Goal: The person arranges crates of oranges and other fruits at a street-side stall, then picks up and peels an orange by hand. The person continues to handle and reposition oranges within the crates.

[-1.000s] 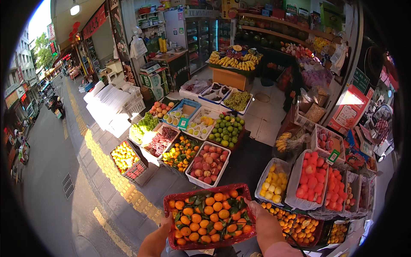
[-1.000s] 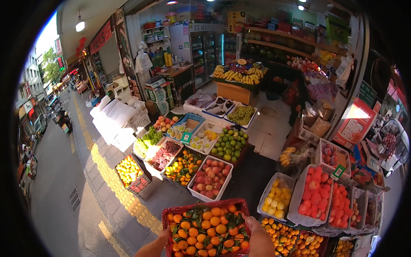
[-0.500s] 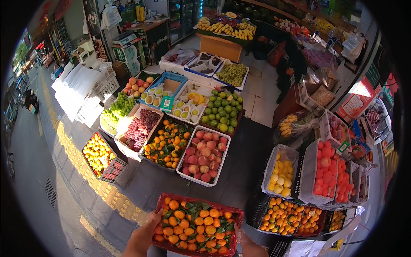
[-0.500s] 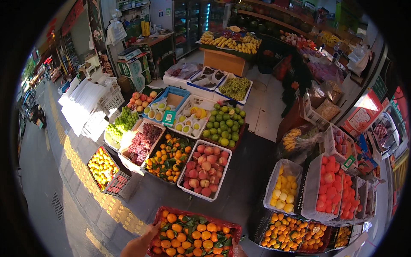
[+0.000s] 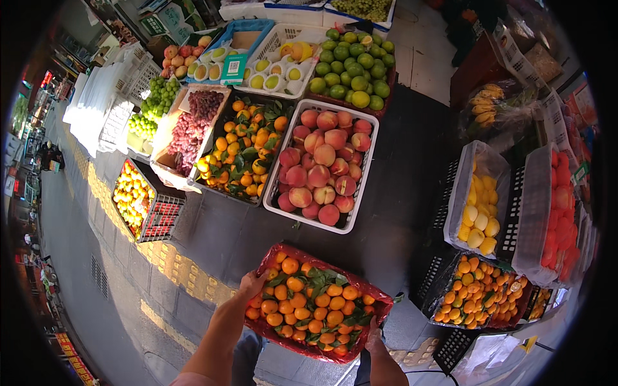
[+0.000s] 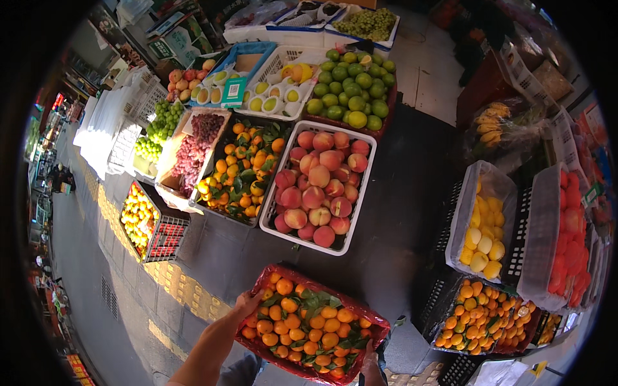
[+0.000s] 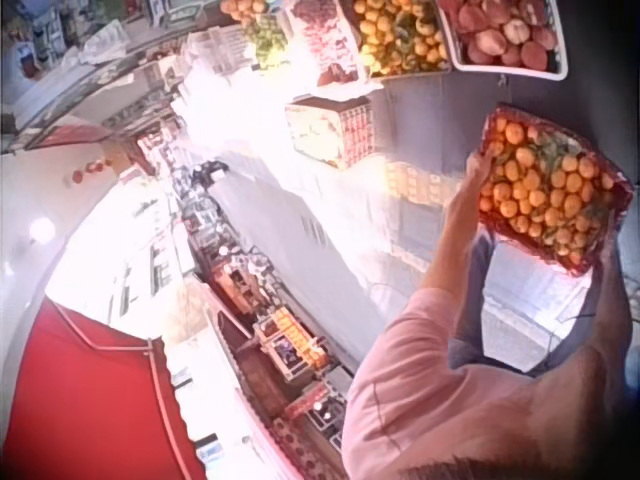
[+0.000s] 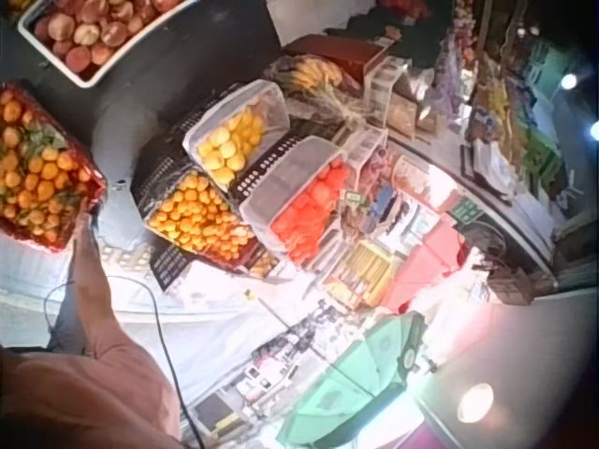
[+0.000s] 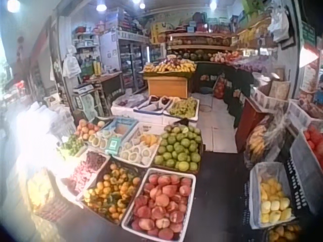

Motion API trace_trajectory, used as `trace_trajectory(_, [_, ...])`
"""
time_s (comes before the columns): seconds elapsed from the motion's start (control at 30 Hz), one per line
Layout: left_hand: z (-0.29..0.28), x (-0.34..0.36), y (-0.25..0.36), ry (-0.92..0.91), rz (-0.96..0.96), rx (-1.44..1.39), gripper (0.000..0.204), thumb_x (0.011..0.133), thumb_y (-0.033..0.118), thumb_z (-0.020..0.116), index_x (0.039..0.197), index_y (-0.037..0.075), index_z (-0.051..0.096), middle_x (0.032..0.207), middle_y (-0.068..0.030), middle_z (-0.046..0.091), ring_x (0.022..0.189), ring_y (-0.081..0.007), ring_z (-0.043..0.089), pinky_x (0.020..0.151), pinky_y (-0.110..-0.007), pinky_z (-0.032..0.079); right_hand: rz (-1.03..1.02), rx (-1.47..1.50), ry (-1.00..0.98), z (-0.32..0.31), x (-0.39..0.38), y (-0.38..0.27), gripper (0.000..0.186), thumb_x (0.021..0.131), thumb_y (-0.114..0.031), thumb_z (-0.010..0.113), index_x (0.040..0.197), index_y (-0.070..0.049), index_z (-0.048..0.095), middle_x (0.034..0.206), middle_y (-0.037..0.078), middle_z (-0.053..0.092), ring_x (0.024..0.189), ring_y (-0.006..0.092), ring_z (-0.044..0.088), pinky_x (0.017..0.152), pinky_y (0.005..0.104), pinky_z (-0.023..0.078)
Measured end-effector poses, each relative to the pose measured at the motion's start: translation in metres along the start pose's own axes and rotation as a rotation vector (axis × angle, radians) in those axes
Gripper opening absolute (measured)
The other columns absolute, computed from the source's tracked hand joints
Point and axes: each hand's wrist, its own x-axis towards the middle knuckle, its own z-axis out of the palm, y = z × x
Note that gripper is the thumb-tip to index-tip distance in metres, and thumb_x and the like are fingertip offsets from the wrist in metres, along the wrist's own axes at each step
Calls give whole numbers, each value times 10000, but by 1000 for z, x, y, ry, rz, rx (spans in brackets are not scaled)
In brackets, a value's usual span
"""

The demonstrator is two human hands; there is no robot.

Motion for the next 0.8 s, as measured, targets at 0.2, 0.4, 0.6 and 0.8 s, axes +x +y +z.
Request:
trace_trajectory(0.2, [69, 74, -10, -131, 28, -34, 716, 900, 667, 570, 1148, 6, 691, 1049, -267, 705, 1088, -397, 661, 920, -448, 507, -145, 61, 15, -21, 32, -6, 707, 995, -622, 464, 1494, -122, 456, 1483, 45, 531, 1327, 279, 526, 1114, 488, 431])
trace_trajectory(0.4, [31, 62, -31, -238, 219, 53, 739, 919, 674, 541, 1218, 6, 646, 1084, -255, 686, 1081, -409, 644, 952, -443, 498, -149, 21, -192, -6, 12, -17, 735, 995, -623, 467, 1530, -126, 382, 1534, 59, 461, 1373, 301, 471, 1164, 504, 367])
trace_trajectory(0.6, [-57, 109, -35, 55, 280, 167, 548, 953, 549, 570, 1126, 41, 681, 1010, -193, 711, 993, -387, 668, 877, -450, 527, -159, -93, -61, -8, 10, -24, 753, 980, -633, 490, 1522, -120, 396, 1508, 73, 492, 1355, 312, 494, 1136, 527, 404])
trace_trajectory(0.8, [-56, 107, -53, 33, 201, 55, 455, 966, 477, 573, 1025, 41, 691, 986, -221, 698, 961, -399, 669, 794, -471, 524, -113, -205, 192, -16, 16, -30, 687, 978, -610, 529, 1417, -82, 517, 1287, 68, 668, 1085, 269, 678, 899, 435, 573])
